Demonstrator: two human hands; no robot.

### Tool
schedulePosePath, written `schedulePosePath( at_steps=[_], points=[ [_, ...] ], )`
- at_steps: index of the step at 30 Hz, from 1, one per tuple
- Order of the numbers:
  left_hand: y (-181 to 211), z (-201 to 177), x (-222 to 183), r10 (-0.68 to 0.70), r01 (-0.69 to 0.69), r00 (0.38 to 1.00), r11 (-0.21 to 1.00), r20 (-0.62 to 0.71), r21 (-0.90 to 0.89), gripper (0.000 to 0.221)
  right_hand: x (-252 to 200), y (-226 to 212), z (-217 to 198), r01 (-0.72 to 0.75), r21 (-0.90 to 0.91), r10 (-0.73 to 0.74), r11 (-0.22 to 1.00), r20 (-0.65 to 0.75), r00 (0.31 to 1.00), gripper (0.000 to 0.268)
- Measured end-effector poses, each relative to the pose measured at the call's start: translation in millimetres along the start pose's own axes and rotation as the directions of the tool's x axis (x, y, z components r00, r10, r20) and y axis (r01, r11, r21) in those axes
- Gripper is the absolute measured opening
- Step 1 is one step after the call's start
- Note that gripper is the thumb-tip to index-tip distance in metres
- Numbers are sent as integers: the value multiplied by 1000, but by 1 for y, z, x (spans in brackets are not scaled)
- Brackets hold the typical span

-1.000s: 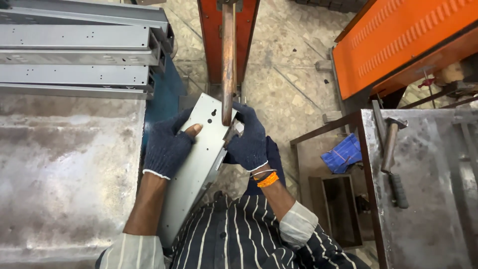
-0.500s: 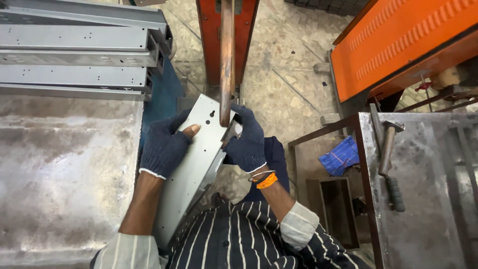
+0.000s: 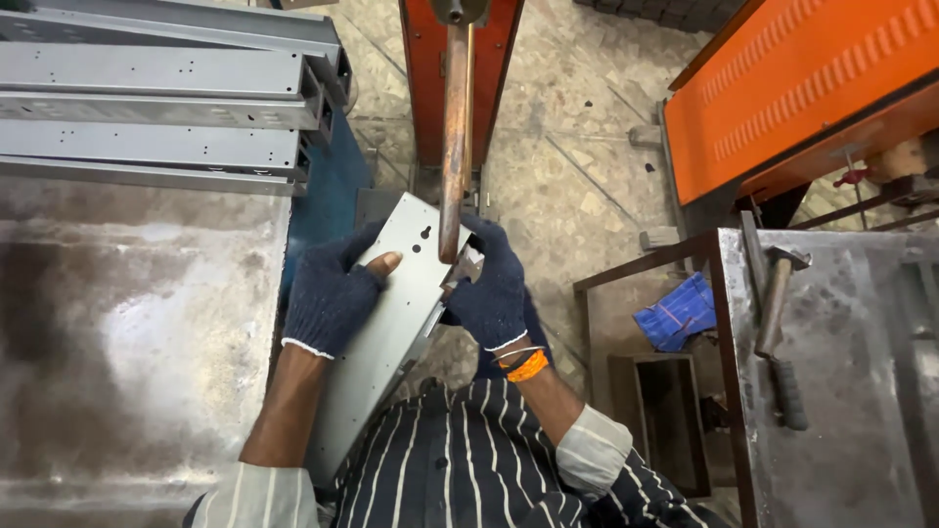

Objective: Assembling and joining sheet metal components using manual techniques and a spot welder.

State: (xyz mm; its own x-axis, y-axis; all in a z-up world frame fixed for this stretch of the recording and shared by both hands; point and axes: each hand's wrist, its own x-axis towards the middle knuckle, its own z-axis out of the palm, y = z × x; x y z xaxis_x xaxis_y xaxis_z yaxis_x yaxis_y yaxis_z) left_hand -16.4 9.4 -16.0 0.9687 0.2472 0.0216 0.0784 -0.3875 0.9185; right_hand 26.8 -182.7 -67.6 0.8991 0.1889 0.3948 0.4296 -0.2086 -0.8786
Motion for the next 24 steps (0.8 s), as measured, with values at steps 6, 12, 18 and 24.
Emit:
schedulePosePath(
  at_steps=[6, 12, 18, 24],
  points=[
    [3, -2, 0, 41, -41, 999, 999, -7, -33, 43, 3, 1, -2, 17, -6, -17, 1000, -3, 1000, 75],
    [7, 6, 27, -41, 42, 999, 998, 14, -53, 40, 23, 10, -11, -24, 71, 23, 997, 16, 1000, 75],
    [8, 7, 32, -103, 102, 994, 995, 28, 19, 42, 21, 9, -14, -7, 271, -3, 963, 36, 999, 72],
    [17, -5, 35, -17, 8, 999, 984, 47, 177, 49, 22, -32, -38, -60, -38, 66, 997, 163, 984, 80]
  ],
)
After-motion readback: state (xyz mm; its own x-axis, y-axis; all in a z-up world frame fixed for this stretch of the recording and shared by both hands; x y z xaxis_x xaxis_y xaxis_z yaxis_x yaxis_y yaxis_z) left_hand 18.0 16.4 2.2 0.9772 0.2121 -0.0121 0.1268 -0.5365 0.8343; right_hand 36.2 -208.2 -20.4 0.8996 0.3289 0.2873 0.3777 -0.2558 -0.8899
